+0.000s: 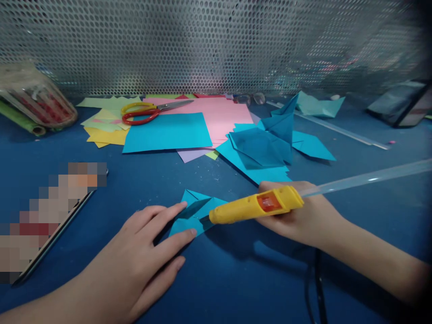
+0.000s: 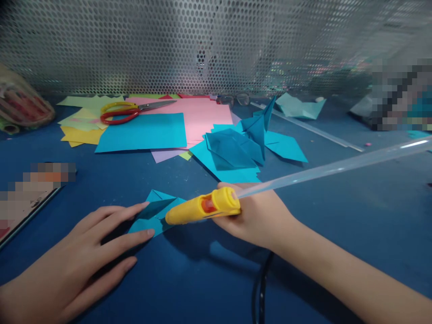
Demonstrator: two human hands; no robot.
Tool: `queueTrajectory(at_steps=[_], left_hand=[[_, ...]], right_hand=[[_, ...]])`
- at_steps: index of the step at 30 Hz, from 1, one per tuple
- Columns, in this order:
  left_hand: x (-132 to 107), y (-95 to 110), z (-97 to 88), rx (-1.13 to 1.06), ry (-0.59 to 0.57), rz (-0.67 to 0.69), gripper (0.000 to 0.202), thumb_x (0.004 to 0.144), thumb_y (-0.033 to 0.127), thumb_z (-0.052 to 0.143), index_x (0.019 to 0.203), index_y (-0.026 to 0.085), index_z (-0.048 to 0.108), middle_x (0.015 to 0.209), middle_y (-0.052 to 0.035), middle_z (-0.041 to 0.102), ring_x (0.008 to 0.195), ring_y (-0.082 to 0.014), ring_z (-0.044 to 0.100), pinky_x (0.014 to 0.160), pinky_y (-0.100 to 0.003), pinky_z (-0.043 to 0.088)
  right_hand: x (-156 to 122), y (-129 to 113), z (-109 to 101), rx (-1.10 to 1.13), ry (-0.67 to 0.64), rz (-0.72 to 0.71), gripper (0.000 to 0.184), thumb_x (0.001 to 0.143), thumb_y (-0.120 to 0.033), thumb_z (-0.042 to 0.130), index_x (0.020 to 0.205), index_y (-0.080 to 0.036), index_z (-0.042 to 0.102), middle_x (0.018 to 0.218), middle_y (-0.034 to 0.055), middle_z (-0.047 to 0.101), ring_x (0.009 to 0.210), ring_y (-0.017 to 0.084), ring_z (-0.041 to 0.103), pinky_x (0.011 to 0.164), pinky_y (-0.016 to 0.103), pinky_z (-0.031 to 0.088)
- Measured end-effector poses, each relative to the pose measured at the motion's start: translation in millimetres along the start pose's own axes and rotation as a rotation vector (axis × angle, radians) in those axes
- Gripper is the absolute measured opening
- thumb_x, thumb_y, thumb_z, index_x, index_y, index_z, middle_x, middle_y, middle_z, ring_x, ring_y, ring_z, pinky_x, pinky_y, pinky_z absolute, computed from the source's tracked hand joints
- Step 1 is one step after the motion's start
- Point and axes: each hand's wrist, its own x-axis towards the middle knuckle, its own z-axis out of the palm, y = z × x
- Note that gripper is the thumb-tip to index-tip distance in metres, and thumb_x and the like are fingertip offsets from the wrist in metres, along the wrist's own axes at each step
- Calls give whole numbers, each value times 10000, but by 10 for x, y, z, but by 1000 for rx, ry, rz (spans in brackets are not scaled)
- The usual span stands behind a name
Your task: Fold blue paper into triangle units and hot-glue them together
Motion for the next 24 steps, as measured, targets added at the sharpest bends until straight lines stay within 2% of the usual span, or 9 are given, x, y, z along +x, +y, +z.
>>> queueTrajectory(at_steps=[7, 14, 17, 24], left_hand=[[30, 66, 30, -17, 37, -46, 396, 1040, 224, 433, 1374, 345, 609, 1537, -15, 529, 1262, -241, 558, 1009, -395, 529], [12, 88, 57, -15, 47, -54, 383, 1051, 236, 427, 1365, 349, 616, 1544, -13, 522, 1269, -245, 551, 1033, -400, 495], [3, 109, 72, -23, 74, -104, 389, 1071, 242, 375, 1348, 361, 622, 1542, 5, 516, 1291, -240, 526, 1052, -403, 470], [-9, 127, 99, -16, 60, -104, 390, 1080, 252, 358, 1362, 360, 604, 1562, 7, 491, 1293, -235, 521, 1061, -412, 451]], right_hand=[[7, 20, -53, -100, 14, -58, 292, 872, -323, 526, 629, -243, 385, 419, -82, 449, 286, 87, 411, 328, 200, 267], [-1, 38, -66, -185, 27, -57, 321, 915, -343, 495, 632, -243, 380, 423, -81, 440, 288, 78, 414, 332, 190, 290], [-4, 46, -56, -237, 55, -32, 327, 919, -345, 513, 636, -244, 386, 432, -80, 432, 302, 82, 429, 336, 190, 303], [-14, 46, -69, -321, 67, -48, 320, 942, -305, 447, 633, -238, 406, 441, -87, 443, 297, 73, 433, 334, 175, 301]])
